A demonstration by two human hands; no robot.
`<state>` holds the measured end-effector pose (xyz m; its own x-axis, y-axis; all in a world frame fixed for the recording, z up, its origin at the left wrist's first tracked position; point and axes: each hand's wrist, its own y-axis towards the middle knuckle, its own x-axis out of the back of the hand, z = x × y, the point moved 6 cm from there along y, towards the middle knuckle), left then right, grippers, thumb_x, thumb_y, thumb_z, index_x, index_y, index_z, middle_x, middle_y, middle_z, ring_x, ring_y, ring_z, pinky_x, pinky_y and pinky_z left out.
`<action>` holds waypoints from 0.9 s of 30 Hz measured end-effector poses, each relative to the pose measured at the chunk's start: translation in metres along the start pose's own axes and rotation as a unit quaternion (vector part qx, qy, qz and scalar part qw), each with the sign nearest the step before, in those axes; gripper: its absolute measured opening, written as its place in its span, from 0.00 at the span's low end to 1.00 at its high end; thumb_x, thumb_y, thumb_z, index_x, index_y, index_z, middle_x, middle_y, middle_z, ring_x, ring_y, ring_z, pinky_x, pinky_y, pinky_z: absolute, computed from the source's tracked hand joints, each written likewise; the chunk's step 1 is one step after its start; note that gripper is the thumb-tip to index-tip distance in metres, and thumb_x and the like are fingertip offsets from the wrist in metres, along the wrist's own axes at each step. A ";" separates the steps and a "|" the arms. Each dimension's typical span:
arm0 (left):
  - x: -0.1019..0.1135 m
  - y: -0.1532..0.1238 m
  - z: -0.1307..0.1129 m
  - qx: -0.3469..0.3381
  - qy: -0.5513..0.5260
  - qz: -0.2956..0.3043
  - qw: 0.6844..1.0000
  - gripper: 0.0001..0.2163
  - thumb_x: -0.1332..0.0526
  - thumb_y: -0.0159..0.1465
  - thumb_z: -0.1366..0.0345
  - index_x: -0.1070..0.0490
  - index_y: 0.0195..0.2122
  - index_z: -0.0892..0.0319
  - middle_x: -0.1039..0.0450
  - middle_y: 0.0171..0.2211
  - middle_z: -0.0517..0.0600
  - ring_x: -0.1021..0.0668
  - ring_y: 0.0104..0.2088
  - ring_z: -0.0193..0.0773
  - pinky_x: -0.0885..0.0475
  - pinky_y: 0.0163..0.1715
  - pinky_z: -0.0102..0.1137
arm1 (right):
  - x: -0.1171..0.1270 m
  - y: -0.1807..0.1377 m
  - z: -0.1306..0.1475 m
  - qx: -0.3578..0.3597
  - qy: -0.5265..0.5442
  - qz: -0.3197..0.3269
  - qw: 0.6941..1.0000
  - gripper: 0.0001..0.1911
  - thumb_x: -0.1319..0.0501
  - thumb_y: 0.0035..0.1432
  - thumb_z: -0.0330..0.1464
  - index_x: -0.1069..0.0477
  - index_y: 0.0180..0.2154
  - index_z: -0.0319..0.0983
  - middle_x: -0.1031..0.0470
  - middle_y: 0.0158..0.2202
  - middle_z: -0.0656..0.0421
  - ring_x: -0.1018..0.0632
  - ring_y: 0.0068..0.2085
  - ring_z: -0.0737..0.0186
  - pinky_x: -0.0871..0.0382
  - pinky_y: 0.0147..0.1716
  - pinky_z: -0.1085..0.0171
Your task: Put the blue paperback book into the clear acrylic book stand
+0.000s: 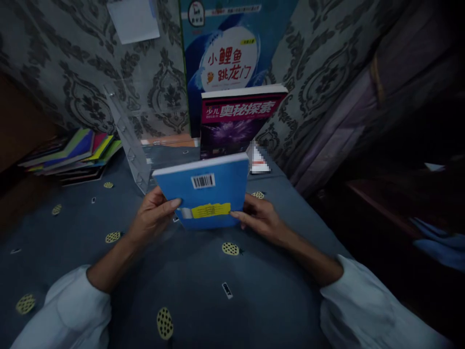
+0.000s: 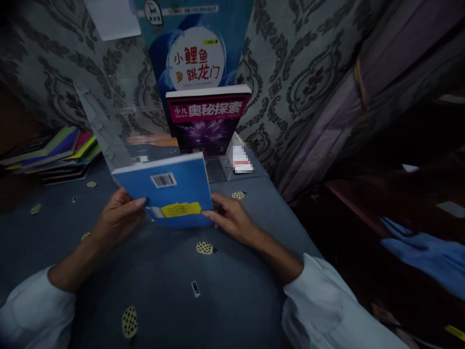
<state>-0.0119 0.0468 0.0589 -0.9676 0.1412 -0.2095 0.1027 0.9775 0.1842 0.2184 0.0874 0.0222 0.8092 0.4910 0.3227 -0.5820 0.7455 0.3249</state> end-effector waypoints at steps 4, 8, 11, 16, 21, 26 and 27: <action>-0.021 -0.011 -0.023 -0.096 0.187 0.210 0.955 0.16 0.32 0.64 0.57 0.21 0.51 0.55 0.20 0.52 0.54 0.22 0.57 0.53 0.30 0.61 0.49 | 0.003 -0.007 0.006 0.147 -0.142 -0.043 0.978 0.15 0.41 0.69 0.38 0.25 0.54 0.43 0.19 0.50 0.52 0.18 0.49 0.54 0.21 0.50 0.53; -0.049 -0.030 -0.014 -0.146 0.404 0.376 0.821 0.24 0.37 0.69 0.61 0.35 0.66 0.49 0.34 0.66 0.53 0.33 0.67 0.48 0.41 0.68 0.49 | 0.001 -0.008 -0.005 0.209 -0.163 -0.044 0.963 0.18 0.39 0.69 0.35 0.28 0.59 0.47 0.23 0.58 0.52 0.24 0.60 0.53 0.28 0.59 0.48; -0.057 -0.039 0.008 -0.134 0.529 0.409 0.732 0.28 0.40 0.70 0.65 0.44 0.70 0.49 0.44 0.71 0.52 0.42 0.72 0.47 0.47 0.70 0.49 | -0.002 -0.007 -0.017 0.217 -0.187 -0.015 0.958 0.21 0.37 0.66 0.38 0.29 0.60 0.49 0.25 0.59 0.51 0.26 0.62 0.51 0.30 0.60 0.45; -0.053 -0.041 0.031 -0.135 0.620 0.414 0.653 0.31 0.41 0.70 0.68 0.49 0.72 0.48 0.50 0.73 0.52 0.47 0.73 0.48 0.50 0.70 0.51 | -0.004 -0.008 -0.032 0.199 -0.237 -0.006 0.951 0.26 0.38 0.67 0.36 0.35 0.65 0.51 0.32 0.65 0.50 0.34 0.68 0.51 0.34 0.64 0.43; -0.047 -0.041 0.043 -0.144 0.663 0.395 0.619 0.33 0.41 0.69 0.71 0.51 0.72 0.47 0.50 0.73 0.52 0.48 0.73 0.48 0.49 0.69 0.50 | -0.008 -0.009 -0.042 0.191 -0.260 0.046 0.945 0.30 0.38 0.68 0.35 0.41 0.68 0.50 0.40 0.70 0.49 0.41 0.72 0.51 0.37 0.66 0.43; -0.048 -0.044 0.047 -0.156 0.691 0.367 0.603 0.31 0.45 0.71 0.72 0.54 0.72 0.47 0.48 0.72 0.53 0.45 0.73 0.48 0.45 0.67 0.49 | -0.006 -0.004 -0.051 0.144 -0.262 0.076 0.951 0.26 0.41 0.69 0.36 0.38 0.66 0.49 0.40 0.70 0.50 0.42 0.72 0.52 0.38 0.66 0.43; -0.048 -0.044 0.047 -0.153 0.696 0.360 0.602 0.32 0.45 0.71 0.72 0.55 0.72 0.47 0.47 0.72 0.54 0.45 0.72 0.49 0.44 0.67 0.49 | -0.006 -0.002 -0.052 0.139 -0.259 0.078 0.953 0.25 0.42 0.70 0.35 0.37 0.66 0.49 0.39 0.70 0.50 0.41 0.71 0.53 0.37 0.66 0.43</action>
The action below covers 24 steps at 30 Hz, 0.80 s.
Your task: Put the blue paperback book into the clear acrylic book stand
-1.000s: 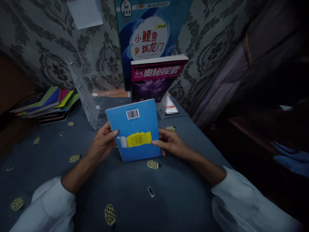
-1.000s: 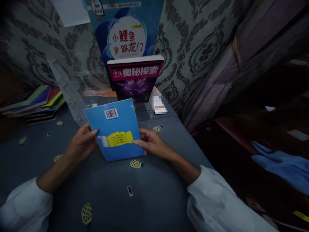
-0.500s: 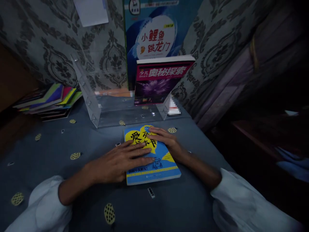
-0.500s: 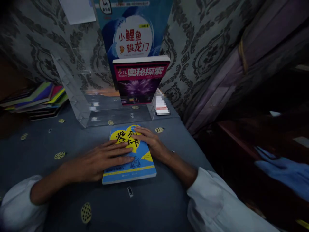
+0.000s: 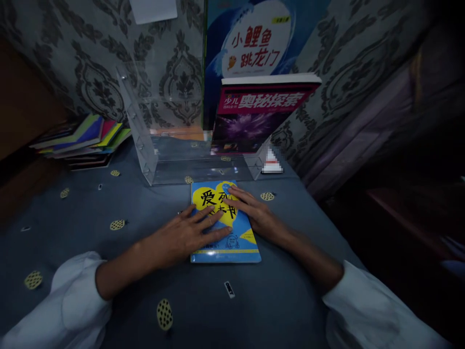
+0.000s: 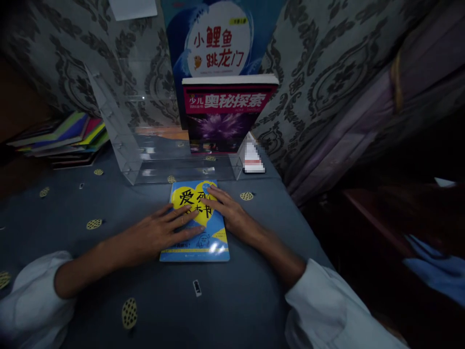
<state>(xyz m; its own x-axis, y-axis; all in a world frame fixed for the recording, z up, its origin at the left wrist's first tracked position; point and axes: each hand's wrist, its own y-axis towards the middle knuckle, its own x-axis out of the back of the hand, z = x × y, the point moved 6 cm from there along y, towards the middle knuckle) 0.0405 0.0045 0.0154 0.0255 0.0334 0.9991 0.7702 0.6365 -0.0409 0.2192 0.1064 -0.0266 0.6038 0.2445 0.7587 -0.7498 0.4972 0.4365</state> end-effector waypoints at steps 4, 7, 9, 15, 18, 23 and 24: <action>-0.005 0.002 0.001 0.023 0.012 0.010 1.000 0.31 0.45 0.71 0.72 0.54 0.72 0.48 0.47 0.72 0.56 0.43 0.72 0.53 0.40 0.65 0.50 | 0.003 0.004 -0.001 0.004 0.019 -0.013 1.000 0.22 0.46 0.72 0.32 0.34 0.64 0.49 0.36 0.68 0.51 0.39 0.71 0.53 0.37 0.65 0.41; -0.010 0.003 0.003 0.044 0.015 0.020 0.999 0.30 0.46 0.70 0.74 0.52 0.71 0.52 0.48 0.72 0.60 0.43 0.72 0.53 0.37 0.64 0.47 | 0.008 0.007 0.000 0.006 0.026 -0.036 0.999 0.21 0.47 0.72 0.30 0.31 0.62 0.49 0.33 0.66 0.51 0.37 0.70 0.53 0.36 0.64 0.40; -0.011 0.003 0.008 0.063 0.010 0.022 0.998 0.29 0.47 0.70 0.76 0.51 0.71 0.55 0.47 0.71 0.61 0.43 0.72 0.52 0.36 0.64 0.45 | 0.010 0.009 0.001 0.004 0.020 -0.046 0.999 0.21 0.47 0.71 0.29 0.29 0.61 0.50 0.30 0.65 0.52 0.36 0.69 0.52 0.36 0.63 0.38; -0.013 -0.003 0.050 0.177 0.019 -0.028 0.984 0.24 0.51 0.68 0.78 0.43 0.66 0.65 0.39 0.67 0.65 0.35 0.68 0.51 0.36 0.64 0.44 | 0.012 0.009 -0.001 -0.008 0.017 -0.043 0.999 0.22 0.50 0.71 0.28 0.27 0.58 0.49 0.28 0.63 0.52 0.33 0.67 0.51 0.33 0.61 0.38; -0.016 -0.005 0.074 0.219 -0.010 -0.076 0.973 0.25 0.50 0.66 0.79 0.40 0.64 0.64 0.36 0.66 0.63 0.34 0.67 0.49 0.36 0.65 0.44 | 0.012 0.009 -0.001 -0.006 0.015 -0.050 0.999 0.21 0.52 0.72 0.29 0.26 0.56 0.47 0.27 0.61 0.52 0.31 0.66 0.53 0.32 0.61 0.40; -0.016 -0.003 0.089 0.241 -0.037 -0.113 0.963 0.26 0.48 0.64 0.79 0.39 0.63 0.61 0.34 0.64 0.59 0.30 0.64 0.48 0.32 0.62 0.47 | 0.008 0.012 -0.005 -0.073 -0.039 -0.055 0.995 0.20 0.48 0.71 0.35 0.30 0.61 0.44 0.31 0.65 0.50 0.32 0.67 0.48 0.36 0.64 0.37; -0.014 -0.001 0.089 0.241 -0.035 -0.115 0.963 0.25 0.48 0.64 0.79 0.38 0.63 0.61 0.34 0.64 0.60 0.29 0.63 0.49 0.32 0.61 0.47 | 0.007 0.013 -0.006 -0.089 -0.048 -0.052 0.994 0.21 0.47 0.71 0.36 0.31 0.62 0.44 0.33 0.66 0.50 0.33 0.67 0.46 0.37 0.64 0.37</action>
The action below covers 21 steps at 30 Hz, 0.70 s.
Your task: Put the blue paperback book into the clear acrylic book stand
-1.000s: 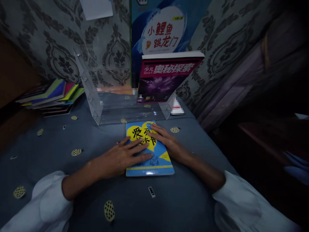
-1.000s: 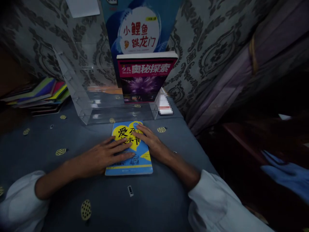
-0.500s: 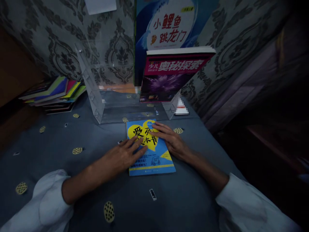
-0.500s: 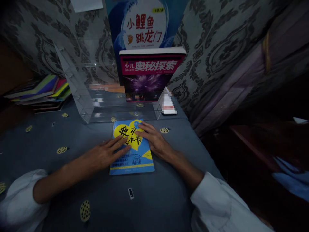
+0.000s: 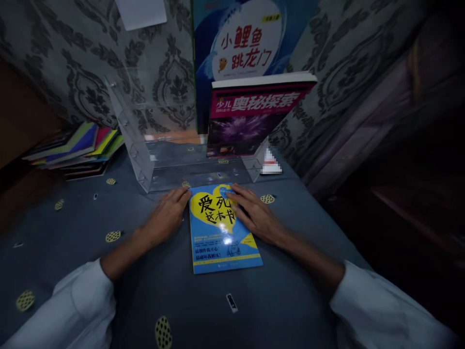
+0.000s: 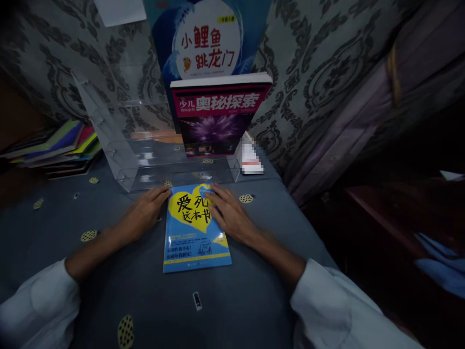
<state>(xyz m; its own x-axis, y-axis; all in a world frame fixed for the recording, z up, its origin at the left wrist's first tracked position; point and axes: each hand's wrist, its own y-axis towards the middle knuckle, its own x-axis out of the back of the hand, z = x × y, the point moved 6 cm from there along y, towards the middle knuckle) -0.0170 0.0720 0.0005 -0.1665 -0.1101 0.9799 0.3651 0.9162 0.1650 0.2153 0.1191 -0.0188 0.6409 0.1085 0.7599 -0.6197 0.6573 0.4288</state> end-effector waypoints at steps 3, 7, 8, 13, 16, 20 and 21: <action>0.004 0.008 -0.004 -0.007 -0.005 -0.001 1.000 0.22 0.50 0.65 0.80 0.35 0.59 0.64 0.32 0.62 0.62 0.27 0.61 0.49 0.31 0.60 0.47 | -0.004 0.001 -0.001 -0.030 -0.012 0.012 0.999 0.23 0.46 0.71 0.40 0.34 0.64 0.43 0.35 0.68 0.49 0.32 0.66 0.44 0.34 0.63 0.38; 0.006 0.018 -0.006 0.003 -0.017 0.008 1.000 0.17 0.50 0.66 0.79 0.30 0.52 0.61 0.24 0.53 0.58 0.22 0.53 0.45 0.28 0.57 0.43 | -0.004 0.002 -0.002 -0.036 -0.010 0.016 0.999 0.23 0.46 0.71 0.39 0.34 0.64 0.43 0.36 0.68 0.50 0.30 0.65 0.45 0.32 0.62 0.40; 0.007 0.019 -0.006 0.007 -0.012 0.008 1.000 0.16 0.49 0.66 0.79 0.29 0.50 0.60 0.24 0.51 0.57 0.22 0.52 0.45 0.27 0.56 0.43 | -0.004 0.002 -0.002 -0.035 -0.007 0.017 0.999 0.23 0.46 0.70 0.38 0.35 0.64 0.44 0.36 0.68 0.50 0.30 0.65 0.45 0.32 0.62 0.40; 0.007 0.020 -0.016 -0.007 0.027 -0.002 1.000 0.15 0.48 0.67 0.77 0.29 0.52 0.62 0.26 0.54 0.60 0.23 0.54 0.49 0.29 0.57 0.45 | -0.003 0.001 -0.001 -0.041 -0.001 0.021 0.999 0.24 0.46 0.70 0.38 0.36 0.65 0.45 0.36 0.69 0.51 0.30 0.65 0.46 0.32 0.63 0.41; 0.007 0.022 -0.020 -0.017 0.028 0.003 0.999 0.16 0.48 0.67 0.78 0.29 0.53 0.63 0.26 0.55 0.60 0.23 0.55 0.48 0.29 0.58 0.44 | -0.003 0.001 -0.001 -0.042 0.004 0.019 0.999 0.24 0.46 0.71 0.39 0.36 0.65 0.45 0.37 0.69 0.52 0.31 0.66 0.47 0.32 0.63 0.41; 0.006 0.026 -0.022 -0.023 0.029 0.014 0.999 0.17 0.49 0.67 0.77 0.29 0.53 0.61 0.25 0.55 0.60 0.22 0.54 0.48 0.28 0.57 0.45 | -0.004 0.002 -0.002 -0.047 0.006 0.021 0.999 0.24 0.46 0.71 0.39 0.35 0.64 0.42 0.37 0.69 0.50 0.31 0.66 0.46 0.33 0.64 0.42; 0.006 0.028 -0.023 -0.025 0.032 0.014 0.999 0.18 0.49 0.67 0.77 0.29 0.55 0.62 0.26 0.56 0.61 0.23 0.56 0.49 0.29 0.58 0.45 | -0.004 0.002 -0.002 -0.050 0.006 0.022 0.999 0.24 0.46 0.71 0.39 0.34 0.64 0.42 0.38 0.69 0.49 0.32 0.66 0.46 0.33 0.64 0.43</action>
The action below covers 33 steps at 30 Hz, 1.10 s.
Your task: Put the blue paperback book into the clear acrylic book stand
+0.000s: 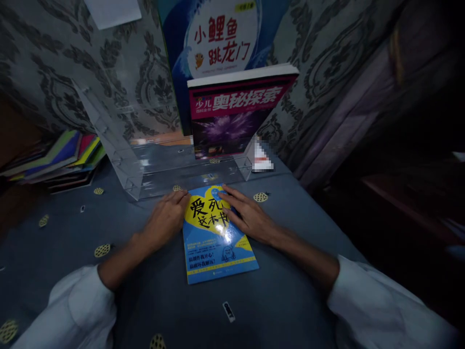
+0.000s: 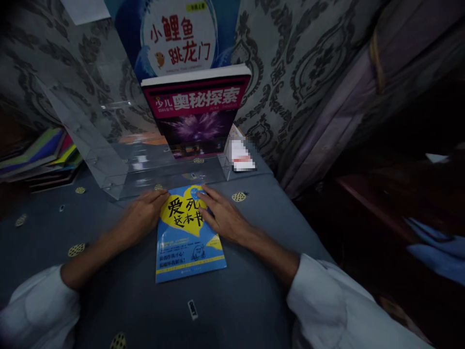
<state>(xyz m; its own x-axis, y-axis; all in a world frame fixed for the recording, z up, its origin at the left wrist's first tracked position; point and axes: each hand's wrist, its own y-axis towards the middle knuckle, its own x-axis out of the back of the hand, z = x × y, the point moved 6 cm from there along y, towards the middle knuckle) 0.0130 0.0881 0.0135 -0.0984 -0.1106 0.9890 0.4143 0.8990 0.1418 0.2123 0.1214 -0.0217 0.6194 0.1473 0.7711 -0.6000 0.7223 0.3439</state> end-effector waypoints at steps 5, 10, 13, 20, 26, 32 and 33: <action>-0.005 0.013 -0.012 -0.024 0.000 0.016 1.000 0.22 0.50 0.66 0.80 0.33 0.60 0.65 0.30 0.61 0.62 0.27 0.61 0.48 0.32 0.62 0.43 | 0.000 0.000 0.000 -0.005 0.002 0.004 1.000 0.24 0.46 0.70 0.39 0.35 0.64 0.42 0.38 0.69 0.50 0.32 0.66 0.46 0.32 0.63 0.42; -0.005 0.032 -0.030 -0.058 -0.028 0.036 0.997 0.21 0.49 0.66 0.79 0.33 0.60 0.66 0.30 0.60 0.61 0.27 0.59 0.48 0.33 0.62 0.44 | 0.000 0.000 0.001 0.005 0.008 0.000 1.000 0.24 0.46 0.70 0.38 0.36 0.65 0.45 0.38 0.69 0.53 0.32 0.67 0.47 0.32 0.63 0.41; -0.008 0.043 -0.038 -0.082 -0.032 0.036 0.995 0.21 0.49 0.66 0.79 0.33 0.60 0.66 0.29 0.59 0.61 0.27 0.59 0.48 0.33 0.61 0.44 | 0.001 -0.001 0.001 0.004 0.006 -0.006 1.000 0.24 0.45 0.70 0.38 0.35 0.64 0.44 0.40 0.70 0.52 0.34 0.68 0.47 0.35 0.65 0.42; -0.020 0.061 -0.043 -0.112 -0.080 0.023 0.990 0.25 0.49 0.65 0.79 0.37 0.64 0.64 0.32 0.63 0.59 0.31 0.63 0.48 0.34 0.62 0.46 | 0.004 -0.001 -0.003 -0.004 -0.013 -0.027 1.000 0.25 0.45 0.68 0.40 0.35 0.64 0.40 0.33 0.66 0.46 0.31 0.66 0.46 0.34 0.63 0.40; -0.026 0.066 -0.040 -0.137 -0.115 -0.005 0.984 0.24 0.48 0.64 0.80 0.33 0.61 0.65 0.31 0.63 0.60 0.30 0.62 0.47 0.34 0.62 0.45 | 0.006 -0.001 -0.005 -0.004 -0.039 -0.049 0.998 0.23 0.45 0.68 0.39 0.29 0.60 0.38 0.29 0.63 0.46 0.27 0.63 0.45 0.33 0.62 0.41; -0.027 0.063 -0.038 -0.154 -0.112 -0.035 0.981 0.25 0.48 0.64 0.79 0.33 0.62 0.62 0.30 0.62 0.58 0.28 0.62 0.46 0.32 0.60 0.46 | 0.006 -0.010 0.004 -0.004 -0.082 -0.014 0.997 0.23 0.47 0.69 0.35 0.33 0.63 0.37 0.29 0.63 0.46 0.29 0.64 0.47 0.36 0.64 0.40; -0.027 0.063 -0.037 -0.156 -0.113 -0.037 0.981 0.25 0.49 0.65 0.79 0.32 0.62 0.61 0.30 0.62 0.58 0.28 0.62 0.45 0.31 0.60 0.46 | 0.006 -0.013 0.007 -0.004 -0.090 -0.009 0.996 0.23 0.48 0.69 0.34 0.33 0.63 0.37 0.29 0.63 0.45 0.29 0.64 0.47 0.37 0.65 0.40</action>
<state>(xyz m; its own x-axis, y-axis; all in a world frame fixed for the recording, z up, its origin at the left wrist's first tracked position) 0.0754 0.1316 -0.0027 -0.3217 -0.0433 0.9459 0.6515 0.7147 0.2543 0.2205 0.1084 -0.0179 0.5289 0.0119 0.8486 -0.5850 0.7295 0.3543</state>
